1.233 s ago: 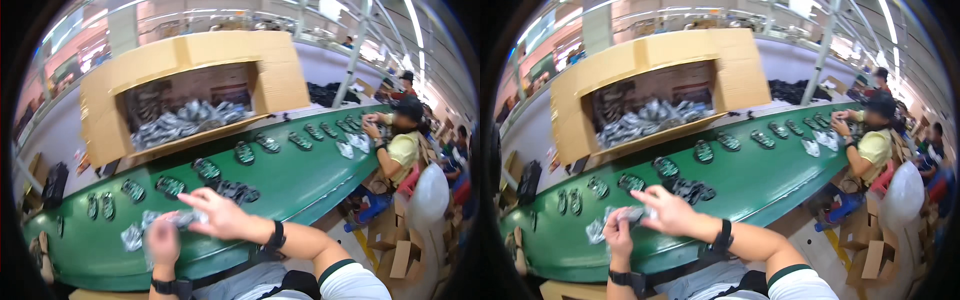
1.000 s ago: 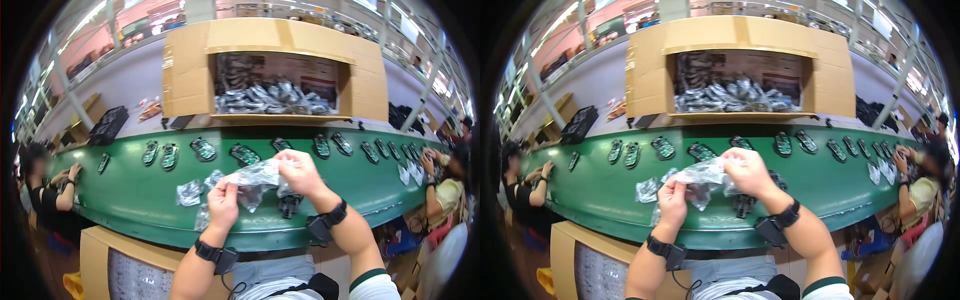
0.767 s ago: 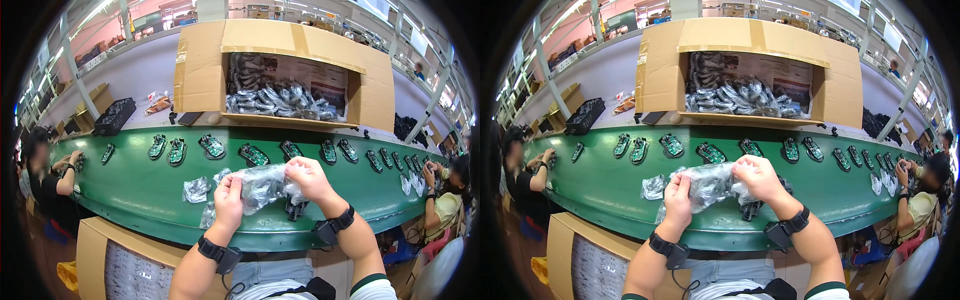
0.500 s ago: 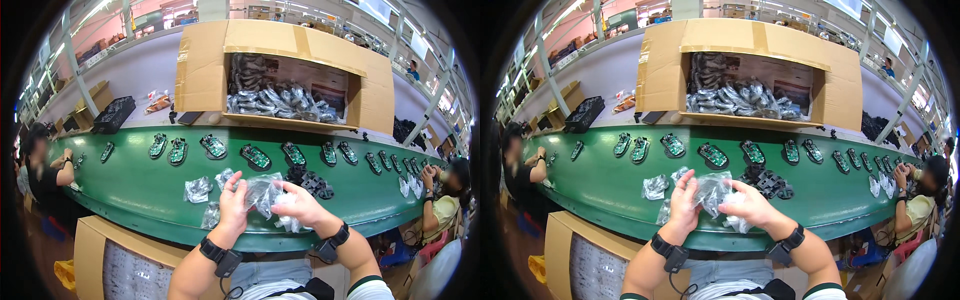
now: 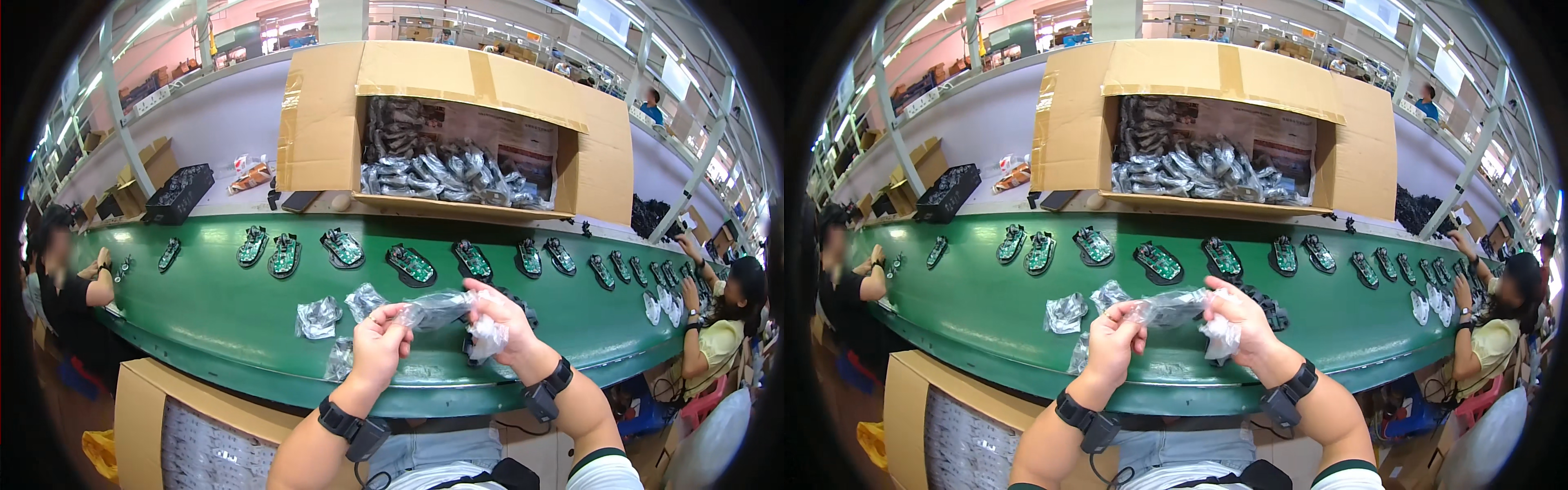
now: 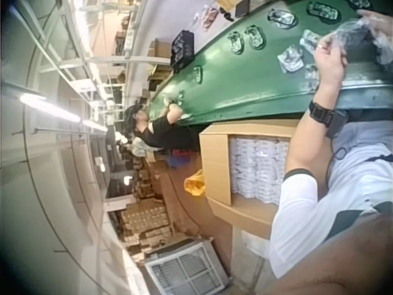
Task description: The person assembles small electronic devices by hand at a factory workstation. They pick up white plastic housings and black internal components, snap them together, and place the finished units on a green table. The person also handles small plastic bags containing parts, opening them and placing the contents on the table.
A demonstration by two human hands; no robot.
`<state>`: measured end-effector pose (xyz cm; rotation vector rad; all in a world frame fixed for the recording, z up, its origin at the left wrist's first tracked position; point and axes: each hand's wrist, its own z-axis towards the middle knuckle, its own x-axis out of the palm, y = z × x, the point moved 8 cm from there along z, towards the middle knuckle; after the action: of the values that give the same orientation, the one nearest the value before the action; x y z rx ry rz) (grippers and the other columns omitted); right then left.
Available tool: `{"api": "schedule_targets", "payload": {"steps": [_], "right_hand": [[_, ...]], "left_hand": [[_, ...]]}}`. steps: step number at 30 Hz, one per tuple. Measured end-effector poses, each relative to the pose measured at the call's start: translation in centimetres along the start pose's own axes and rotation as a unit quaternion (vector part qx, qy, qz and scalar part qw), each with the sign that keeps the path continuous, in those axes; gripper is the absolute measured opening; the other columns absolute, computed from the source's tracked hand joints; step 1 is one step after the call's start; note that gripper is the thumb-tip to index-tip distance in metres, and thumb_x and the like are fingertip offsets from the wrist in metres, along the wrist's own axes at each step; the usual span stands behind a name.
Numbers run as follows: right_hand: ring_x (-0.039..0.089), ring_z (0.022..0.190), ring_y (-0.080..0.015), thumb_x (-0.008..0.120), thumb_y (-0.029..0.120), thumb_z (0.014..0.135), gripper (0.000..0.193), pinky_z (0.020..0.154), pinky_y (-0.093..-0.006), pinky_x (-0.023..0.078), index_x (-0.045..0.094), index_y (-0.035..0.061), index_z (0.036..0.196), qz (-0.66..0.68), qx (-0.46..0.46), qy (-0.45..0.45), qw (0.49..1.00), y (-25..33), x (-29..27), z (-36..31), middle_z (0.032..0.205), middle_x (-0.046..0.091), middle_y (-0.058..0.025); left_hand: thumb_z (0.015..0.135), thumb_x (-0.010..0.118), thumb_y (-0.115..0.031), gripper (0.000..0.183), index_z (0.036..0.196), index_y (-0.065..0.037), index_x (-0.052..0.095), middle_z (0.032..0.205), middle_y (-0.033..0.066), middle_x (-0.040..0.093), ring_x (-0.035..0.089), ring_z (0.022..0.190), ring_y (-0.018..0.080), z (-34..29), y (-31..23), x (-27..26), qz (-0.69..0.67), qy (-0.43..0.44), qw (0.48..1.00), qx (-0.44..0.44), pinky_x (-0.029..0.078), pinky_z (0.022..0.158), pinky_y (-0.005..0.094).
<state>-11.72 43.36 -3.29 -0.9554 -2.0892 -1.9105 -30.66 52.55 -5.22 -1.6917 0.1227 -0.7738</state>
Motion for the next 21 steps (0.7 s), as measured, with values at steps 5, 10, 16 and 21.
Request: {"api": "schedule_targets", "payload": {"steps": [5, 10, 16, 21], "right_hand": [[0.063, 0.079, -0.0123, 0.067, 0.018, 0.1, 0.059, 0.068, -0.0271, 0.052, 0.042, -0.0018, 0.149, -0.008, -0.019, -0.008, 1.0, 0.1, 0.9, -1.6, 0.091, 0.065, -0.0055], [0.062, 0.09, -0.0155, 0.088, 0.026, 0.082, 0.071, 0.078, -0.0284, 0.051, 0.057, 0.0024, 0.142, -0.353, -0.263, 0.154, 0.885, 2.8, 5.1, -3.6, 0.1, 0.063, -0.0056], [0.059, 0.092, -0.0192, 0.074, 0.006, 0.087, 0.01, 0.083, -0.0319, 0.049, 0.066, 0.0023, 0.083, -0.376, -0.407, -0.01, 0.833, 4.8, 3.0, -4.0, 0.105, 0.06, -0.0103], [0.065, 0.092, -0.013, 0.066, 0.001, 0.09, 0.007, 0.081, -0.0272, 0.051, 0.07, 0.0008, 0.095, -0.25, -0.238, 0.05, 0.937, 2.4, 3.3, -3.4, 0.106, 0.07, -0.0101]], "left_hand": [[0.098, 0.059, -0.007, 0.016, 0.112, -0.003, 0.066, 0.076, 0.0034, 0.063, 0.054, 0.056, 0.0092, -0.2, -0.1, -0.1, -0.038, -0.002, 0.999, -0.03, 0.045, 0.052, 0.0224], [0.102, 0.059, -0.007, 0.02, 0.12, -0.002, 0.065, 0.087, 0.0039, 0.068, 0.06, 0.07, 0.0083, -1.0, 0.2, 2.2, -0.016, 0.198, 0.98, -0.006, 0.051, 0.065, 0.0231], [0.088, 0.074, -0.013, 0.055, 0.139, -0.002, 0.054, 0.11, 0.0151, 0.068, 0.067, 0.098, 0.029, -1.2, -5.7, 1.3, 0.467, 0.031, 0.814, 0.343, 0.054, 0.087, 0.0399], [0.086, 0.074, -0.018, 0.038, 0.122, -0.006, 0.069, 0.117, 0.0212, 0.068, 0.065, 0.106, 0.0377, 1.4, -4.3, -2.8, 0.698, -0.053, 0.654, 0.285, 0.048, 0.1, 0.0464]]}}
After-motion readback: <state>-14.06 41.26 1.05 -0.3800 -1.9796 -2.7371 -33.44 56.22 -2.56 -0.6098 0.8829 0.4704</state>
